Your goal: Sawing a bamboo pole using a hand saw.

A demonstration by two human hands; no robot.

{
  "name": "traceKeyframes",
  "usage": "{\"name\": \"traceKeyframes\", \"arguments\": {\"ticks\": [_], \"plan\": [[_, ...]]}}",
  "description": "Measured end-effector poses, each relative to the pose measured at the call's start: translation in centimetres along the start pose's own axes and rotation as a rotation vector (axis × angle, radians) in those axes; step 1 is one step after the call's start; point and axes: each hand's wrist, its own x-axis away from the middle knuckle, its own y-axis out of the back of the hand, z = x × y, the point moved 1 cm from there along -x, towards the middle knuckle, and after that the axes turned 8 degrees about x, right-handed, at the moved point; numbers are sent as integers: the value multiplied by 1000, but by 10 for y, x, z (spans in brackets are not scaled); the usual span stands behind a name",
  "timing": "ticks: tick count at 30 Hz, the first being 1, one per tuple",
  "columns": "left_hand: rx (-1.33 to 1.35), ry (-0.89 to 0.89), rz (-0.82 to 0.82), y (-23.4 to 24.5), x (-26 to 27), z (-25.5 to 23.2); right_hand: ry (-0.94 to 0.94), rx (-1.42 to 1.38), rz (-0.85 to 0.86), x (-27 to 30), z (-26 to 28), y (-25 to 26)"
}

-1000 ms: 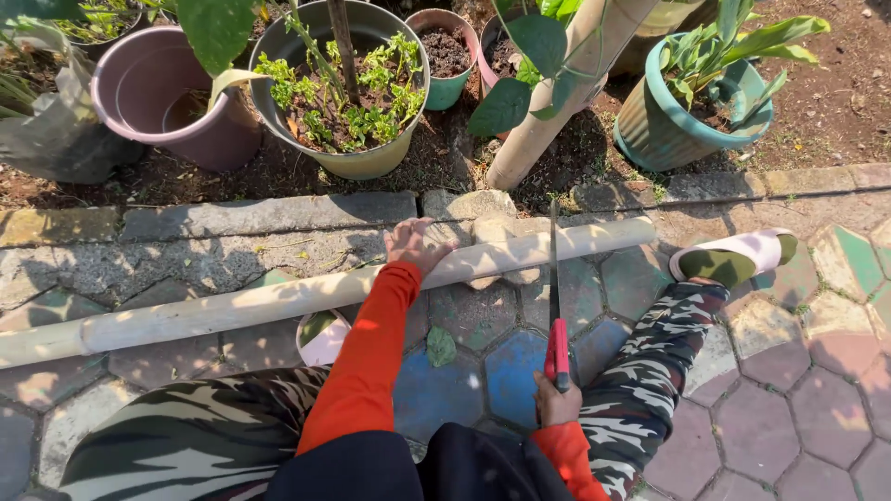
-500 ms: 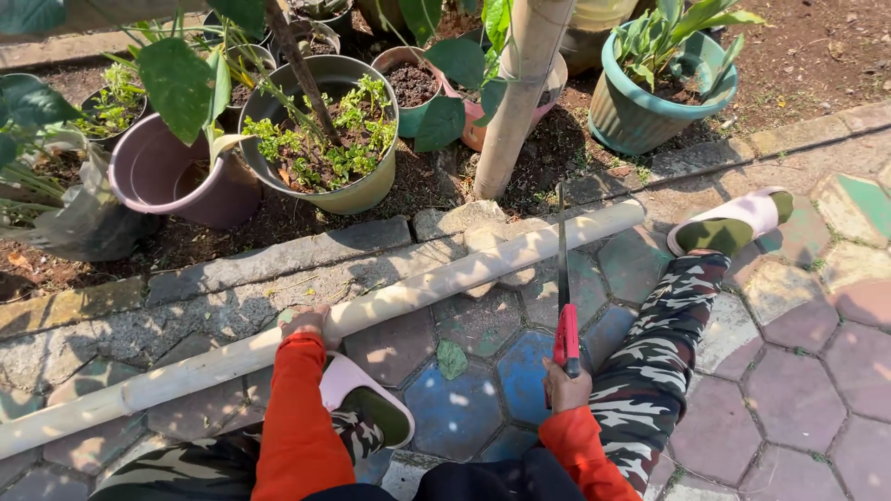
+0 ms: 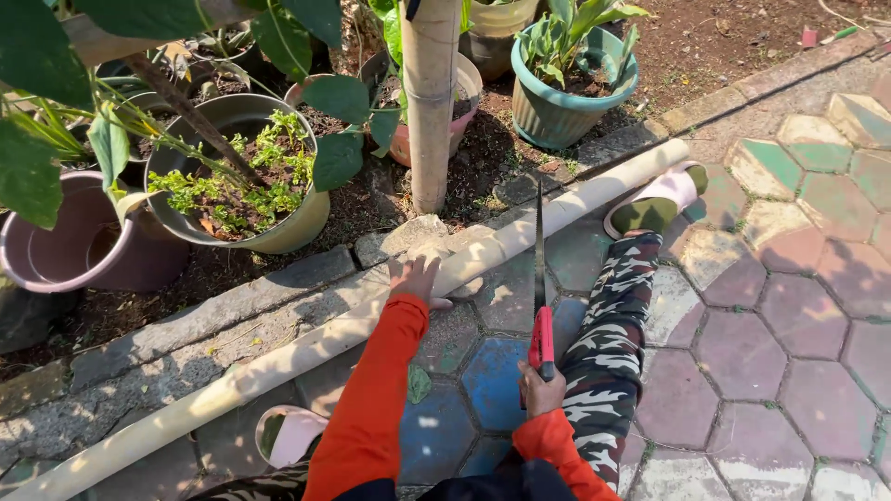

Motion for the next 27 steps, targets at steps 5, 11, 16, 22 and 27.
{"name": "traceKeyframes", "arguments": {"ticks": [5, 11, 16, 22, 27], "plan": [[46, 229, 133, 17, 58, 62, -39, 134, 36, -11, -13, -9], [39, 526, 100, -12, 147, 152, 22, 270, 203, -12, -37, -18], [54, 610, 99, 1, 165, 147, 309, 582, 192, -14, -35, -19], [48, 627, 129, -7, 165, 155, 305, 731, 265, -11, -47, -26], [69, 623, 168, 2, 167, 148, 262, 899, 307, 7, -15, -30]]}}
